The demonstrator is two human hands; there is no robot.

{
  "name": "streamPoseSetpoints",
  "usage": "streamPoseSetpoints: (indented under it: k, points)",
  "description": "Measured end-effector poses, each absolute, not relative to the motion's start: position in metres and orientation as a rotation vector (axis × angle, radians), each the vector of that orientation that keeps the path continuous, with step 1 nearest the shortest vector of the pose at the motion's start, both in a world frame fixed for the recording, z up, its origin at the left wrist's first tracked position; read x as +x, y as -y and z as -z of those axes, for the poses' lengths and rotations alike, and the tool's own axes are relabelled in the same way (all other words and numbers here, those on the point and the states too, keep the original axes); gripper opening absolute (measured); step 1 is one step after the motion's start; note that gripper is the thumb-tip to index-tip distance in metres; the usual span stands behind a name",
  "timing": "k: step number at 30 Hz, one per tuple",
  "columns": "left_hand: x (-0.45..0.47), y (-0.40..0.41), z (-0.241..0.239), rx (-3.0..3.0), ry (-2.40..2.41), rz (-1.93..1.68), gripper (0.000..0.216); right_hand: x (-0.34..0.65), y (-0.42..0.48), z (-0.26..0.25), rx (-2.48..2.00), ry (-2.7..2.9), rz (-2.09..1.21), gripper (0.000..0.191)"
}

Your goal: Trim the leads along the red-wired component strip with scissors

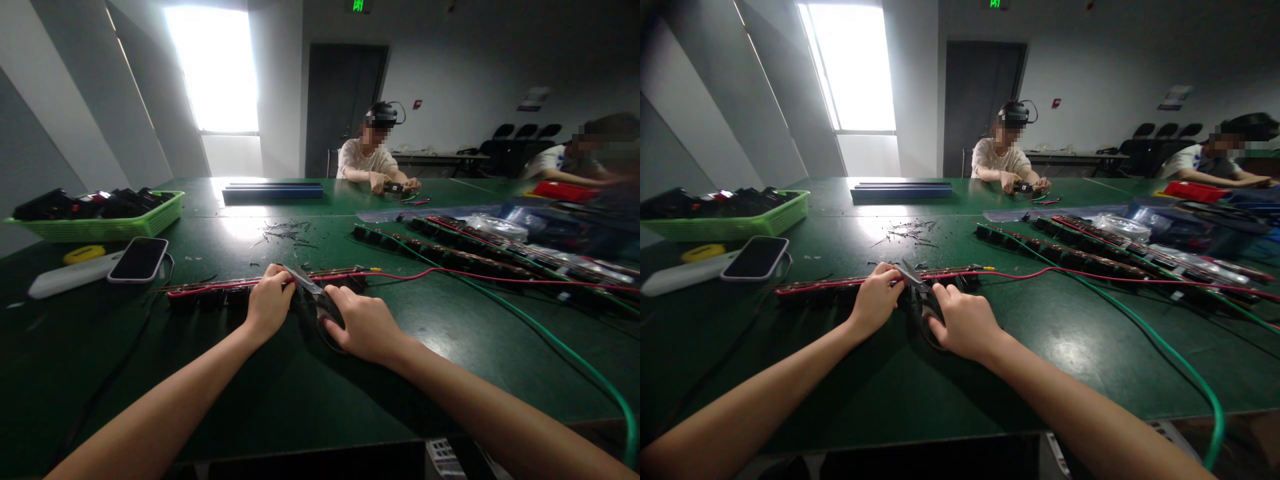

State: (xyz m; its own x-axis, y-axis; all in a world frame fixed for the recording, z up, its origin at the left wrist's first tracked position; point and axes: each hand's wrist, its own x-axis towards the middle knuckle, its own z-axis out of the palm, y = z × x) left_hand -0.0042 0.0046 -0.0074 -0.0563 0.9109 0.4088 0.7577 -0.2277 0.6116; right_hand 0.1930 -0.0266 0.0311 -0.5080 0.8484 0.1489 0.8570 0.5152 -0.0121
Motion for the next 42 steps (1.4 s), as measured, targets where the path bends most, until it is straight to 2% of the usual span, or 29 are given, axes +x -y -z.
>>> streamPoseSetpoints:
  k: [27,36,42]
  points:
    - [-0.0038,-0.0040,0.0080,1.992,-1.785,-1.199,0.016,0.1937,0.0269,-0.0346,-1.470,2.565,-0.086,0.047]
    - [-0.0054,-0.0034,0.0065,2.009,-1.757,-1.292,0.009,0.1966,0.0244,-0.0376,-1.416,2.428,-0.426,0.036]
    - [-0.0015,0.0022,0.0029,2.071,-1.972,-1.172,0.010,0.1990,0.0202,-0.0355,-1.367,2.367,-0.574,0.034]
